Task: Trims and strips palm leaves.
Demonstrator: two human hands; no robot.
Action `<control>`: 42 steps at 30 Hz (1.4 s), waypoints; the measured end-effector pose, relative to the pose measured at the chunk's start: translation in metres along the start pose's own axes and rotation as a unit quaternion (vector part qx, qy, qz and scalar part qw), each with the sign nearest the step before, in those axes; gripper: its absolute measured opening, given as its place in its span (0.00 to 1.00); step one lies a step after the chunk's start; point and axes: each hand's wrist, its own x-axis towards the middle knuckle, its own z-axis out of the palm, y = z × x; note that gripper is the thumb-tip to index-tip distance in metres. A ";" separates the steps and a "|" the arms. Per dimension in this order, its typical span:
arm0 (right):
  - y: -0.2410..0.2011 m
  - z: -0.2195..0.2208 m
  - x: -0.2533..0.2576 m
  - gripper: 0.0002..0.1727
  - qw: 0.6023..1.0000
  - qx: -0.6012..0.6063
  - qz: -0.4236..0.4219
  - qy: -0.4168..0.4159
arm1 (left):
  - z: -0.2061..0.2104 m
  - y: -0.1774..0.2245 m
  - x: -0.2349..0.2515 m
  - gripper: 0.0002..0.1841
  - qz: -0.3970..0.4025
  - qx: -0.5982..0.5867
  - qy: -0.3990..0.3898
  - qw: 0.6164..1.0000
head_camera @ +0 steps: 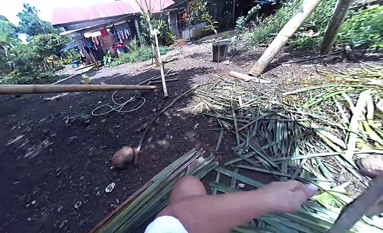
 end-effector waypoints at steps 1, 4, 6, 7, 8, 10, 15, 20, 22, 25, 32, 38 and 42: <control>0.001 0.002 0.003 0.11 1.000 0.016 0.005 0.016 | 0.008 -0.001 0.003 0.35 -0.051 -0.104 -0.071 0.991; -0.008 0.020 0.004 0.13 0.991 0.081 0.034 0.097 | 0.016 0.001 0.003 0.40 -0.108 -0.236 -0.191 0.947; -0.004 0.017 0.011 0.12 0.985 0.131 0.031 0.106 | 0.012 0.004 0.004 0.33 -0.130 -0.293 -0.208 0.924; 0.000 0.011 0.013 0.12 0.985 0.146 0.030 0.091 | 0.010 0.005 0.005 0.29 -0.145 -0.322 -0.194 0.915; 0.002 0.008 0.017 0.12 0.984 0.160 0.023 0.080 | 0.008 0.005 0.008 0.24 -0.159 -0.352 -0.177 0.905; 0.006 0.006 0.022 0.14 0.984 0.170 0.012 0.043 | 0.004 0.003 0.015 0.15 -0.177 -0.404 -0.166 0.882; 0.012 0.017 0.034 0.17 0.988 0.156 0.001 -0.018 | -0.004 -0.003 0.022 0.17 -0.197 -0.474 -0.171 0.841; 0.009 0.011 0.038 0.15 0.975 0.215 -0.009 -0.055 | -0.013 -0.010 0.020 0.29 -0.201 -0.492 -0.254 0.808; 0.002 0.003 0.038 0.15 0.970 0.235 -0.037 -0.055 | -0.011 -0.011 0.015 0.24 -0.208 -0.480 -0.290 0.801; -0.008 -0.016 0.040 0.17 0.972 0.214 -0.091 -0.020 | -0.007 -0.010 0.009 0.18 -0.217 -0.456 -0.306 0.807; -0.019 0.003 0.034 0.16 0.965 -0.020 -0.004 0.261 | -0.004 0.007 0.023 0.07 -0.116 -0.425 0.008 0.898; 0.006 0.052 -0.007 0.17 0.862 -0.487 -0.144 0.003 | -0.031 0.019 0.036 0.08 -0.057 -0.479 0.140 0.865; 0.026 0.077 -0.013 0.17 0.815 -0.558 -0.114 -0.104 | -0.036 0.024 0.033 0.07 -0.034 -0.486 0.155 0.860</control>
